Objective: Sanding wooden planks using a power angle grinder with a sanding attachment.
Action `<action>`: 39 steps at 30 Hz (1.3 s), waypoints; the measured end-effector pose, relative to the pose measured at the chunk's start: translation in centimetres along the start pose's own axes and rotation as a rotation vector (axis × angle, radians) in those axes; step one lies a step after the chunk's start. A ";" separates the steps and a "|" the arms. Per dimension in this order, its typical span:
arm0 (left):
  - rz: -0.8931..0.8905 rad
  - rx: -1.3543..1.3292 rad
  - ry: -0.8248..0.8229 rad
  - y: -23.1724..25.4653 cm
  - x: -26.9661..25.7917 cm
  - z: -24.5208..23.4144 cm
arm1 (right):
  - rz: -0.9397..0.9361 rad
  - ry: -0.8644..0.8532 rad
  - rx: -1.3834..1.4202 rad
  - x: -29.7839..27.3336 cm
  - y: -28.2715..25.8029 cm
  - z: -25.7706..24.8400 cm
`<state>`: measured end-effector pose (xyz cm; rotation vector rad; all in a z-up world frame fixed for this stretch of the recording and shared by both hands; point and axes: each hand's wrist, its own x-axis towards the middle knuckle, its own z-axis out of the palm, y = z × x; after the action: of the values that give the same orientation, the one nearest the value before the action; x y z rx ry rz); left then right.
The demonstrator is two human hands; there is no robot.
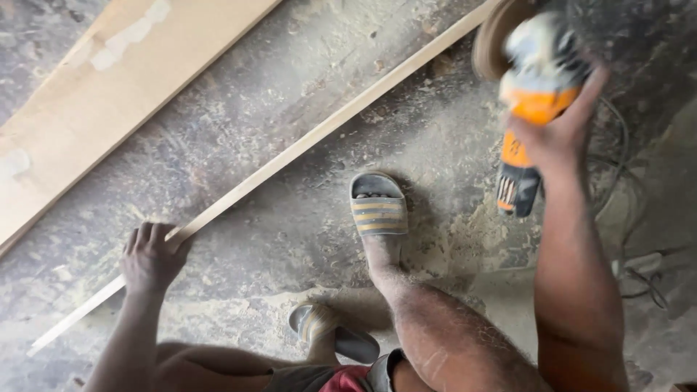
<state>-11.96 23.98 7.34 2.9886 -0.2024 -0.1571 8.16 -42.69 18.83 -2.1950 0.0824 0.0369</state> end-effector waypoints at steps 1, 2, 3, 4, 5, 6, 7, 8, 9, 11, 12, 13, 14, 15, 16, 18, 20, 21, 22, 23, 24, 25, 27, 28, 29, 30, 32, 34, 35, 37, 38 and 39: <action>-0.007 0.011 -0.007 1.9 1.8 0.4 | 0.002 -0.008 0.011 -0.7 -0.8 2.1; 0.028 -0.061 0.060 4.0 3.6 1.2 | -0.055 -0.073 0.096 -1.5 -1.6 3.9; 0.062 -0.132 0.128 6.1 5.4 2.0 | -0.111 -0.138 0.181 -2.4 -2.5 5.7; 0.066 -0.129 0.148 8.8 8.2 1.7 | -0.129 -0.127 0.180 -3.4 -3.2 8.1; 0.141 -0.124 0.154 11.5 11.0 1.3 | -0.034 -0.114 -0.016 -4.3 -3.8 10.5; 0.212 -0.133 0.135 14.7 12.6 0.9 | 0.086 -0.111 -0.220 -6.3 -4.4 12.4; 0.213 -0.145 0.129 15.1 13.1 2.7 | 0.094 -0.114 -0.230 -6.5 -5.4 13.6; 0.121 -0.077 0.097 15.6 13.6 4.6 | -0.020 -0.220 -0.282 -6.6 -6.4 14.8; 0.030 -0.008 0.066 16.0 14.1 6.4 | -0.134 -0.328 -0.332 -6.8 -7.4 16.1; 0.034 0.027 0.077 15.5 13.8 7.5 | -0.170 -0.386 -0.376 -7.0 -7.7 17.4; 0.038 0.072 0.089 15.1 13.5 8.0 | -0.210 -0.442 -0.411 -7.2 -8.0 18.2; 0.038 0.069 0.085 15.1 13.3 7.8 | -0.207 -0.445 -0.413 -7.7 -7.6 18.3; 0.038 0.067 0.107 15.2 13.4 7.7 | -0.212 -0.476 -0.473 -7.8 -7.1 18.3; 0.037 0.064 0.129 15.4 13.5 7.7 | -0.216 -0.505 -0.533 -7.9 -6.6 18.4; 0.031 0.060 0.129 15.3 13.6 7.9 | -0.219 -0.511 -0.538 -7.5 -6.6 17.7; 0.065 0.080 0.202 15.2 13.4 8.4 | -0.132 -0.420 -0.471 -7.0 -6.6 16.5; 0.057 0.094 0.219 15.3 13.4 8.6 | -0.102 -0.358 -0.462 -5.7 -6.9 14.5; 0.053 0.113 0.245 15.4 13.5 8.6 | -0.078 -0.285 -0.452 -5.0 -7.1 13.4; 0.055 0.108 0.249 15.4 13.6 8.6 | -0.078 -0.281 -0.458 -4.3 -6.5 12.5; 0.055 0.111 0.254 15.4 13.8 8.4 | 0.006 -0.237 -0.458 -3.6 -5.9 11.6; 0.054 0.114 0.255 15.5 13.7 8.2 | 0.090 -0.196 -0.455 -3.0 -5.3 10.7; 0.055 0.110 0.256 16.1 13.9 6.8 | 0.091 -0.194 -0.459 -2.0 -5.0 9.7; 0.010 0.072 0.075 17.0 14.6 3.7 | 0.282 -0.202 -0.596 0.2 -4.5 7.9; 0.013 0.070 0.077 17.0 14.6 3.7 | 0.282 -0.198 -0.597 1.0 -4.3 7.2; 0.019 0.072 0.086 17.0 14.7 3.7 | 0.371 -0.153 -0.617 1.9 -4.2 6.4; 0.024 0.073 0.091 17.0 14.6 3.6 | 0.462 -0.111 -0.636 2.6 -3.9 5.6; 0.028 0.064 0.078 17.1 14.5 3.6 | 0.444 -0.066 -0.651 4.4 -2.1 3.7; 0.037 0.055 0.070 17.1 14.7 3.4 | 0.426 -0.014 -0.665 5.7 0.1 1.5; 0.040 0.056 0.077 17.1 14.8 3.2 | 0.323 0.012 -0.582 6.1 1.3 0.4; 0.044 0.053 0.089 17.2 14.8 3.3 | 0.217 0.043 -0.502 7.1 3.3 -1.4; 0.036 0.068 0.056 17.2 14.7 3.4 | 0.202 0.046 -0.513 7.6 4.1 -1.9; 0.028 0.083 0.022 17.1 14.5 3.5 | 0.187 0.049 -0.523 8.1 5.0 -2.5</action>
<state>-0.18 4.66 5.03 3.0662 -0.2544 -0.1149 15.82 -47.97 15.80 -2.7041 0.3382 0.1212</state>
